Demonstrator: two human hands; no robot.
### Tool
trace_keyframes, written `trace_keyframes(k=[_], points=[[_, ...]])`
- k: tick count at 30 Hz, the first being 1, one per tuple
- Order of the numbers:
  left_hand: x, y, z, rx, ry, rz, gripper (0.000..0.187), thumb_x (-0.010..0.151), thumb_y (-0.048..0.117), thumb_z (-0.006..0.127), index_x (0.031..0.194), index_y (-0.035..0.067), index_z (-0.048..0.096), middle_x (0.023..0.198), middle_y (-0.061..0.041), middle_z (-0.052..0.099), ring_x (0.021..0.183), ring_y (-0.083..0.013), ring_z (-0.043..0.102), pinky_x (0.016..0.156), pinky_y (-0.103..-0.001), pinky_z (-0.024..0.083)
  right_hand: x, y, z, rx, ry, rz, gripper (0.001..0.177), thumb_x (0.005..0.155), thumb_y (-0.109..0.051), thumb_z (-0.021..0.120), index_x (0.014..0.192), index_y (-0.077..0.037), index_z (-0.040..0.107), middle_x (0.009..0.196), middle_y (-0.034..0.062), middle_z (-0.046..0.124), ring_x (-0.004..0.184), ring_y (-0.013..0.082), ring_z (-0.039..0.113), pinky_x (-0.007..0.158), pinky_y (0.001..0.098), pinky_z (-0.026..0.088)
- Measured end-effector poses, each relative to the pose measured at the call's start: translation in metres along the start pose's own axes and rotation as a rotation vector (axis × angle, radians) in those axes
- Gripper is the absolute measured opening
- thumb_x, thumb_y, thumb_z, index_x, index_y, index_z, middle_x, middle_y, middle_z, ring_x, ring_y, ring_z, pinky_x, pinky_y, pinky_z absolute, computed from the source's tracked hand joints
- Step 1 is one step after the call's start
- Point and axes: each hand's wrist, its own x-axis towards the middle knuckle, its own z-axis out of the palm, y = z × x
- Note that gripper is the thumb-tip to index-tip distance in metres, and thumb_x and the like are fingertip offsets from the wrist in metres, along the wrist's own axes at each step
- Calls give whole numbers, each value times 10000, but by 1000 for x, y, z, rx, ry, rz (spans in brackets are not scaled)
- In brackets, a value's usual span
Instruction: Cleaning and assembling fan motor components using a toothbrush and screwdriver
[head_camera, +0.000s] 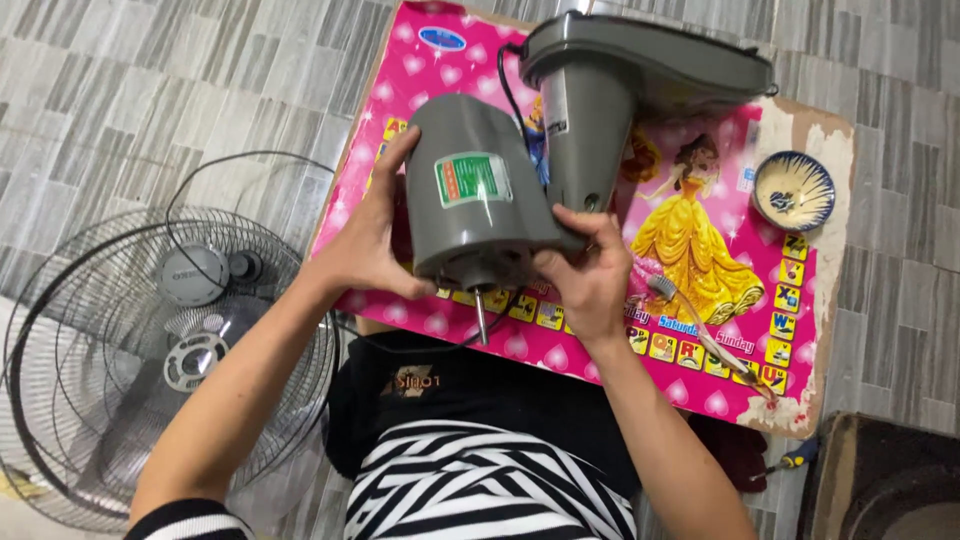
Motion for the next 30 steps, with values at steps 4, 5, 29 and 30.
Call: trace_keyframes(k=[4, 5, 29, 30], points=[[13, 10, -2, -197, 49, 55, 1400, 568, 639, 844, 1659, 182, 94, 1705, -221, 173, 1580, -440, 226, 1282, -605, 259, 28, -43, 12, -87, 35, 113, 451, 861, -275, 825, 1192, -19, 657, 1110, 123, 578, 973, 184, 567, 933, 327, 508], [17, 15, -4, -281, 46, 102, 1193, 741, 600, 743, 1645, 168, 96, 1692, -228, 209, 1564, -466, 318, 1282, -643, 323, 35, -55, 14, -155, 36, 168, 386, 861, -204, 798, 1159, -6, 653, 1161, 120, 686, 983, 185, 636, 916, 301, 528], [-25, 67, 25, -74, 279, 175, 1419, 529, 976, 601, 1628, 150, 247, 1713, -192, 174, 1599, -442, 127, 1300, -604, 97, 18, -85, -5, -122, -80, 311, 354, 811, -177, 878, 1108, -25, 758, 998, 127, 642, 884, 135, 656, 819, 285, 590], [-20, 68, 23, -70, 279, 174, 1419, 529, 976, 601, 1628, 150, 247, 1713, -192, 174, 1599, -442, 127, 1300, -604, 97, 21, -88, -3, -119, -82, 310, 354, 811, -177, 878, 1108, -25, 758, 998, 127, 642, 884, 135, 656, 819, 285, 590]])
